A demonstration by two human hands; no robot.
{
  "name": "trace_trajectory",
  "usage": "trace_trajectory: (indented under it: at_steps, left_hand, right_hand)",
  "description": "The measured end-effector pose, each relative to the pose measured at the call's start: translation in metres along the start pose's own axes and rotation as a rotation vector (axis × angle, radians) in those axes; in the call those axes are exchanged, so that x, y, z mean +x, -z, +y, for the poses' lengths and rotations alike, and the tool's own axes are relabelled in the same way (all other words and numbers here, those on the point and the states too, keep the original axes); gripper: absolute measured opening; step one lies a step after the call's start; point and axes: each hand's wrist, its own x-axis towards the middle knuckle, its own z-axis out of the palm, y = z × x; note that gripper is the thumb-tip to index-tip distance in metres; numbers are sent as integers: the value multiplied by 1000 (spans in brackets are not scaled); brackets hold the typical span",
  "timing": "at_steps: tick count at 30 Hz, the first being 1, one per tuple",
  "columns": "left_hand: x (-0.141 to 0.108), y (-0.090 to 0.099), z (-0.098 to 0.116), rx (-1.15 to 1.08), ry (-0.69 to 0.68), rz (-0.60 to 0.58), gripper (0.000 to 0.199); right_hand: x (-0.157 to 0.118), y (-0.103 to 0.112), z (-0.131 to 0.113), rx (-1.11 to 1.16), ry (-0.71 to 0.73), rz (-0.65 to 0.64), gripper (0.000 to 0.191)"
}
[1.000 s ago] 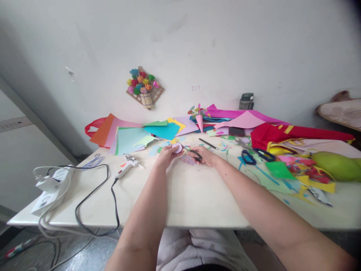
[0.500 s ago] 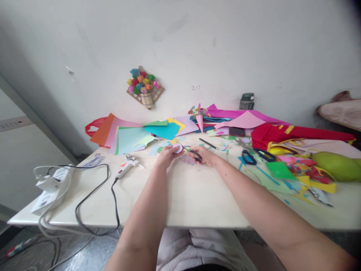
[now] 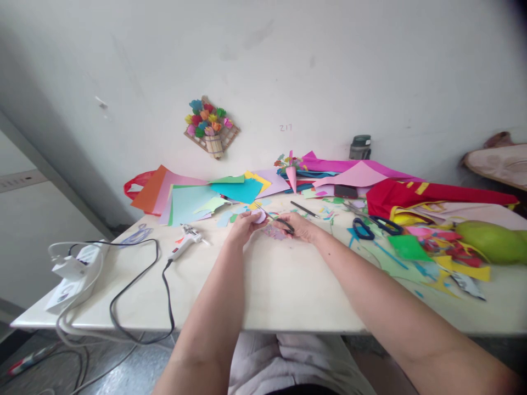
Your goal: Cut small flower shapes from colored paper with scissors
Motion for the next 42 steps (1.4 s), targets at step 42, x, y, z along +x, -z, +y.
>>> trace_trajectory:
  at_steps: [42]
  left_hand:
    - [2,0,0,-17,-15,59,6]
  right_hand:
    - [0,-5,-2,5,-13,35,27]
